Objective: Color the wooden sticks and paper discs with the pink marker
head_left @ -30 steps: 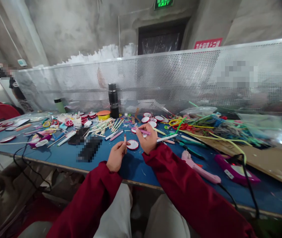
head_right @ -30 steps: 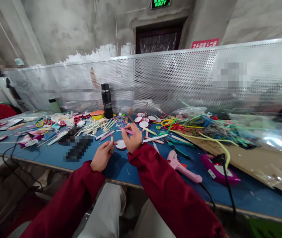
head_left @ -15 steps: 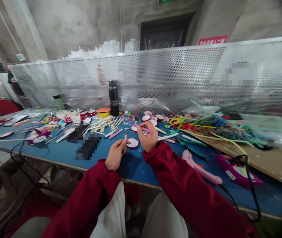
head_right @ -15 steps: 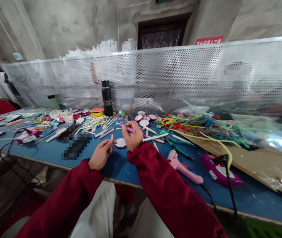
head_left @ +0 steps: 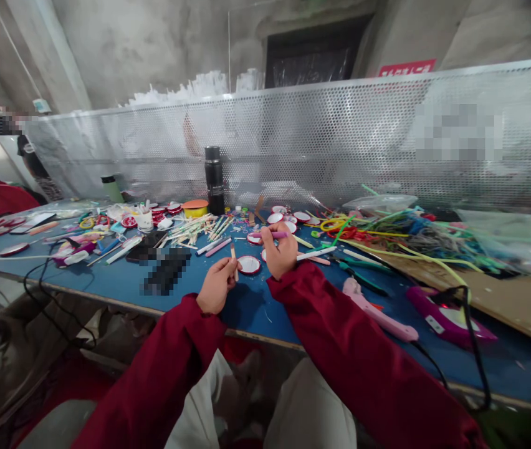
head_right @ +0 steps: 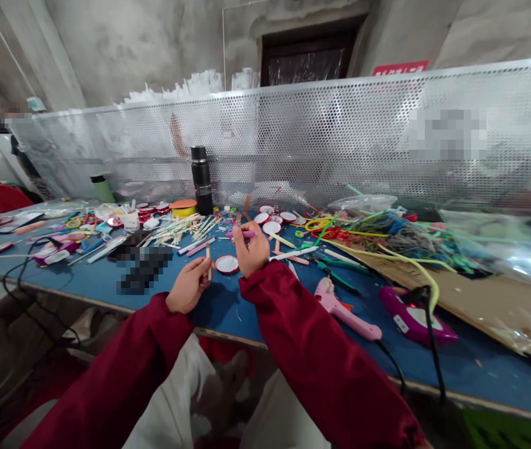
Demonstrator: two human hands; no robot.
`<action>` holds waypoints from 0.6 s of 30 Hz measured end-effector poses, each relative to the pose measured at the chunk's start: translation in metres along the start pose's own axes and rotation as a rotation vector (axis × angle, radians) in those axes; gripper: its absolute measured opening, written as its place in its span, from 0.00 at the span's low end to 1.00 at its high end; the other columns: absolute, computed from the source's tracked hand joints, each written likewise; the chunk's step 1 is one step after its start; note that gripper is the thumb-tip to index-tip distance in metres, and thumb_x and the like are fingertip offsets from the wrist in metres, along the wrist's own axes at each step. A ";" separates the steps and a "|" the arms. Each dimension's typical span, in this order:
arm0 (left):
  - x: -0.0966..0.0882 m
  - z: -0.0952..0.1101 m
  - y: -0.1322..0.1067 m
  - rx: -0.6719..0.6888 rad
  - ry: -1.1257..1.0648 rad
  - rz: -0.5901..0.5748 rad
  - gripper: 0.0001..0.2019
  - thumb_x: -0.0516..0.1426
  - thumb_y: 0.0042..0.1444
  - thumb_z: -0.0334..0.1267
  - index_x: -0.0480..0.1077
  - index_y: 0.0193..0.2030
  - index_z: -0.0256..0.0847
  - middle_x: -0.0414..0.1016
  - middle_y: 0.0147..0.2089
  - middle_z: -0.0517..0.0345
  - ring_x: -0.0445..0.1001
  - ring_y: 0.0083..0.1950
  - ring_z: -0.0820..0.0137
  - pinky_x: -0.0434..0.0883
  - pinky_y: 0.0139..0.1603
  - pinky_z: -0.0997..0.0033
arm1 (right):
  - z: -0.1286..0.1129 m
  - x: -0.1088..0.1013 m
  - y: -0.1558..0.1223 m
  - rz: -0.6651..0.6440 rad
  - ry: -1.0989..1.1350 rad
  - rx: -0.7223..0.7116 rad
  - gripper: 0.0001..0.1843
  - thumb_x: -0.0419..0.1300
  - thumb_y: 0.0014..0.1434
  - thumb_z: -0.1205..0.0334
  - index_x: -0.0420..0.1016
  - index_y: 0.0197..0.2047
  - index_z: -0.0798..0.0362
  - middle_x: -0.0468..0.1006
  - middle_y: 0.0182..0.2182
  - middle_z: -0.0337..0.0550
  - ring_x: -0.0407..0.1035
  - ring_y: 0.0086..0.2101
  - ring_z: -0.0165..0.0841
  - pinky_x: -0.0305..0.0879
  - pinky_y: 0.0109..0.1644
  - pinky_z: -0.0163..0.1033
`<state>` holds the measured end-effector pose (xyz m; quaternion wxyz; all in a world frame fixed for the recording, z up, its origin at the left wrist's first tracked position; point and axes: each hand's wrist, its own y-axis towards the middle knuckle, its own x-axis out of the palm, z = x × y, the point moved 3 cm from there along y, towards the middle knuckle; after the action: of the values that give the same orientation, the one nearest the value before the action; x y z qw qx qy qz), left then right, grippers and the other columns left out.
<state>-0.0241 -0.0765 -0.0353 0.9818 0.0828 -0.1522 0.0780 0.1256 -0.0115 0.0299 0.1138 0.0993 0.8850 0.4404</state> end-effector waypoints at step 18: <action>0.001 -0.001 -0.001 -0.011 0.047 -0.023 0.19 0.63 0.52 0.53 0.71 0.29 0.37 0.56 0.22 0.66 0.53 0.21 0.79 0.46 0.23 0.75 | -0.002 -0.001 0.000 0.004 0.061 0.009 0.16 0.54 0.67 0.48 0.68 0.32 0.49 0.77 0.23 0.37 0.72 0.25 0.33 0.64 0.33 0.39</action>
<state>-0.0224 -0.0772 -0.0358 0.9863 0.0772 -0.1287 0.0678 0.1259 -0.0134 0.0307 0.0852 0.0881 0.8899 0.4394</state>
